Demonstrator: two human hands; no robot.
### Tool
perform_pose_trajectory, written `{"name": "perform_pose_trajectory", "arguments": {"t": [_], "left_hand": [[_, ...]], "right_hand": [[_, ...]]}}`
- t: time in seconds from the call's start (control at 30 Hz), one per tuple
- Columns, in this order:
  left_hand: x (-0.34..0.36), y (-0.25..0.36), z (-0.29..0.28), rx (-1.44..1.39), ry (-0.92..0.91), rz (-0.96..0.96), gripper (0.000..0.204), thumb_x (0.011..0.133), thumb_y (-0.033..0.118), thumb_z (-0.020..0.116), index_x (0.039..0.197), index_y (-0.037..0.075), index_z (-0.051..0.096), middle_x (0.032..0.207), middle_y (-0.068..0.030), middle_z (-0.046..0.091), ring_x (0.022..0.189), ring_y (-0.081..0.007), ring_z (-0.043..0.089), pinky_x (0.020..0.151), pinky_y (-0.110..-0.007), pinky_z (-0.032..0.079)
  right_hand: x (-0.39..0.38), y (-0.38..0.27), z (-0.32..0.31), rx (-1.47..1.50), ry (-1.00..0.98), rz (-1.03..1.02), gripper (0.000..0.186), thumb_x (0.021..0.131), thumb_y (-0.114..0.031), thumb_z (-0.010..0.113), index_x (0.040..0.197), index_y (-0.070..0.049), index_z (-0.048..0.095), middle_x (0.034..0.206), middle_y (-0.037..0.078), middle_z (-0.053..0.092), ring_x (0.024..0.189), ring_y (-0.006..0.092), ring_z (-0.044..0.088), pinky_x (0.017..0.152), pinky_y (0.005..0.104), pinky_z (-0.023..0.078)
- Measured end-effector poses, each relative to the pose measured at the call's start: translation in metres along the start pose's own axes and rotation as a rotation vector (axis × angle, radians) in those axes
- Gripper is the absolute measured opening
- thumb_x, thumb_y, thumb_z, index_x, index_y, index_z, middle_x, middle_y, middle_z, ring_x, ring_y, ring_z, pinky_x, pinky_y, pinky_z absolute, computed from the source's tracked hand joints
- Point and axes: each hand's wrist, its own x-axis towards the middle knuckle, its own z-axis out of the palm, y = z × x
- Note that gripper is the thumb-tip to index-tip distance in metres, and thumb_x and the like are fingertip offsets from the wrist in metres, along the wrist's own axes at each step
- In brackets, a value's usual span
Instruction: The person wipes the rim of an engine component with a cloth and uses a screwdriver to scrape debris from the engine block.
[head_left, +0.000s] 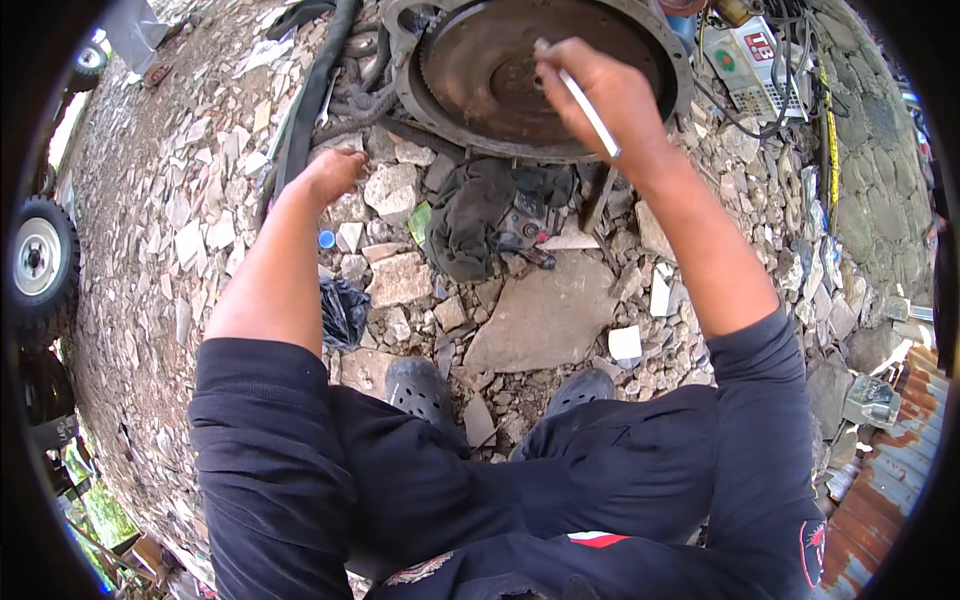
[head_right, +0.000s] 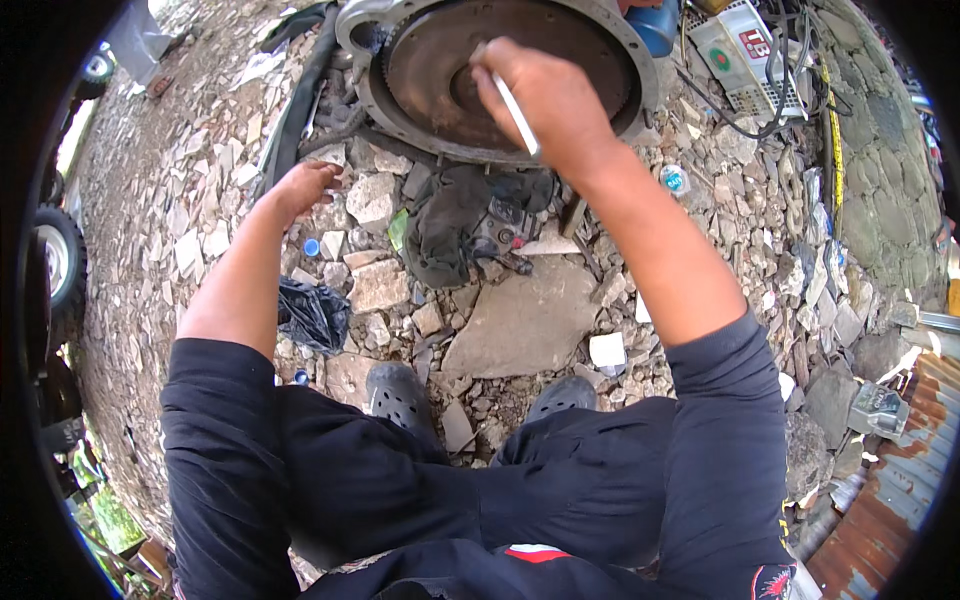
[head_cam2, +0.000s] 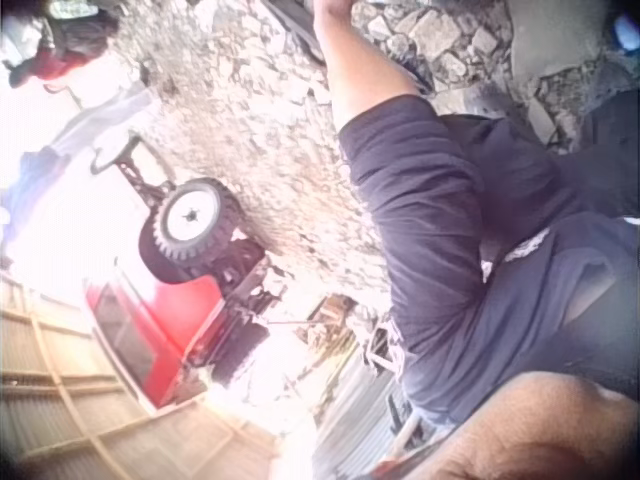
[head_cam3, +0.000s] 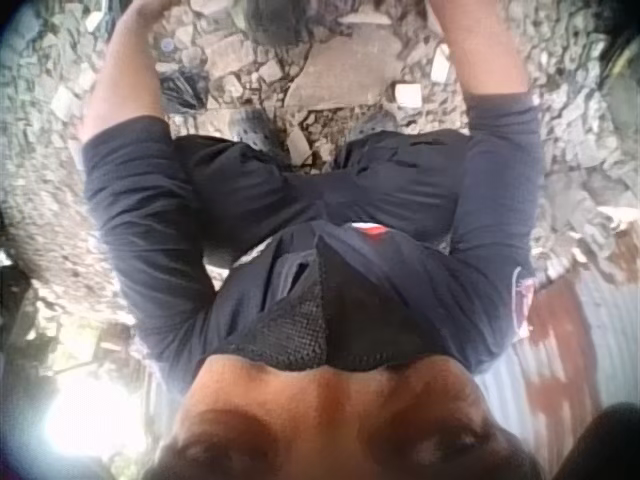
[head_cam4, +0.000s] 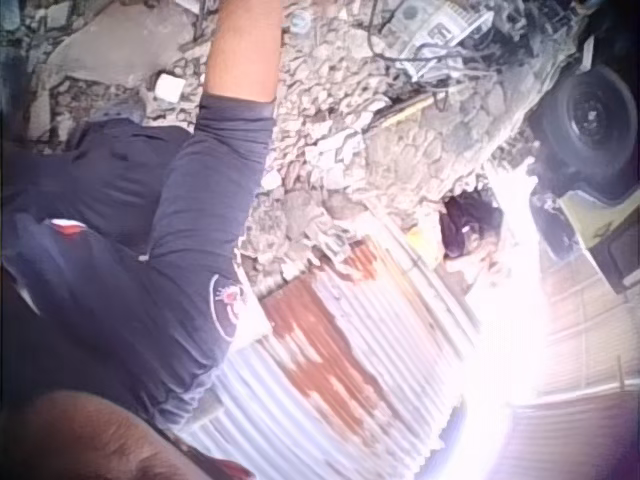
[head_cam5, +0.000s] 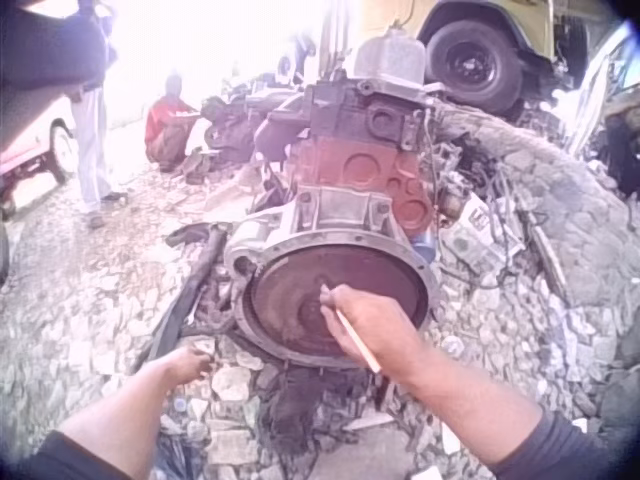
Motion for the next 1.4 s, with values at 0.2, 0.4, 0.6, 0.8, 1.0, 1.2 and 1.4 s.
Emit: {"name": "perform_pose_trajectory", "arguments": {"t": [0.2,0.4,0.6,0.8,1.0,1.2,1.4], "left_hand": [[0.013,-0.017,0.009,0.085,-0.096,-0.054,0.044,0.1,0.034,0.042,0.136,0.012,0.055,0.124,-0.0054,0.066,0.098,-0.0194,0.064,0.067,-0.035,0.047],[0.03,-0.03,0.015,0.037,-0.073,0.021,0.041,0.1,0.027,0.045,0.132,0.006,0.058,0.118,-0.0115,0.068,0.094,-0.0204,0.063,0.07,-0.032,0.05],[0.047,-0.03,0.028,0.067,-0.077,0.109,0.04,0.098,0.026,0.048,0.129,0.005,0.061,0.114,-0.0124,0.069,0.094,-0.0218,0.066,0.077,-0.036,0.054],[0.058,-0.046,0.028,0.165,-0.097,0.171,0.044,0.099,0.031,0.045,0.133,0.007,0.058,0.113,-0.0104,0.069,0.087,-0.0206,0.064,0.075,-0.037,0.051],[0.031,-0.013,0.035,0.037,-0.067,0.061,0.038,0.095,0.025,0.048,0.125,0.008,0.063,0.114,-0.0164,0.068,0.107,-0.0303,0.064,0.092,-0.039,0.049],[0.053,-0.048,0.024,0.01,-0.046,0.093,0.036,0.095,0.023,0.047,0.12,0.005,0.065,0.114,-0.0145,0.069,0.104,-0.0297,0.065,0.089,-0.037,0.05],[0.032,0.026,-0.003,-0.531,0.186,0.173,0.037,0.099,0.02,0.047,0.129,0.002,0.058,0.117,-0.0135,0.067,0.097,-0.0196,0.063,0.085,-0.03,0.049]], "right_hand": [[0.001,0.001,-0.005,-0.003,-0.037,-0.001,0.012,0.09,-0.014,0.064,0.093,-0.003,0.061,0.084,0.018,0.066,0.079,0.0379,0.065,0.069,0.0432,0.053],[0.021,-0.026,-0.038,0.383,-0.008,0.226,0.019,0.09,-0.014,0.059,0.102,-0.001,0.066,0.082,0.015,0.067,0.073,0.0251,0.067,0.07,0.0342,0.053],[0.082,-0.006,-0.095,0.447,0.086,0.566,0.019,0.088,-0.015,0.067,0.1,-0.001,0.067,0.082,0.006,0.07,0.066,0.0098,0.06,0.06,0.0282,0.05],[0.109,0.018,-0.052,0.512,-0.012,0.482,0.02,0.083,-0.017,0.071,0.093,0.001,0.073,0.079,0.008,0.072,0.071,0.0134,0.065,0.067,0.0273,0.05],[0.111,0.027,-0.044,0.224,-0.064,0.531,0.03,0.085,-0.028,0.063,0.08,0.001,0.072,0.073,0.018,0.07,0.076,0.0326,0.069,0.072,0.0391,0.052],[0.115,0.024,-0.044,0.241,-0.001,0.394,0.029,0.088,-0.028,0.061,0.088,0.0,0.071,0.079,0.018,0.071,0.078,0.0345,0.068,0.073,0.0409,0.052],[0.12,0.025,-0.065,0.159,-0.042,0.387,0.03,0.089,-0.028,0.062,0.09,0.0,0.071,0.079,0.019,0.07,0.078,0.0354,0.068,0.073,0.0414,0.051]]}}
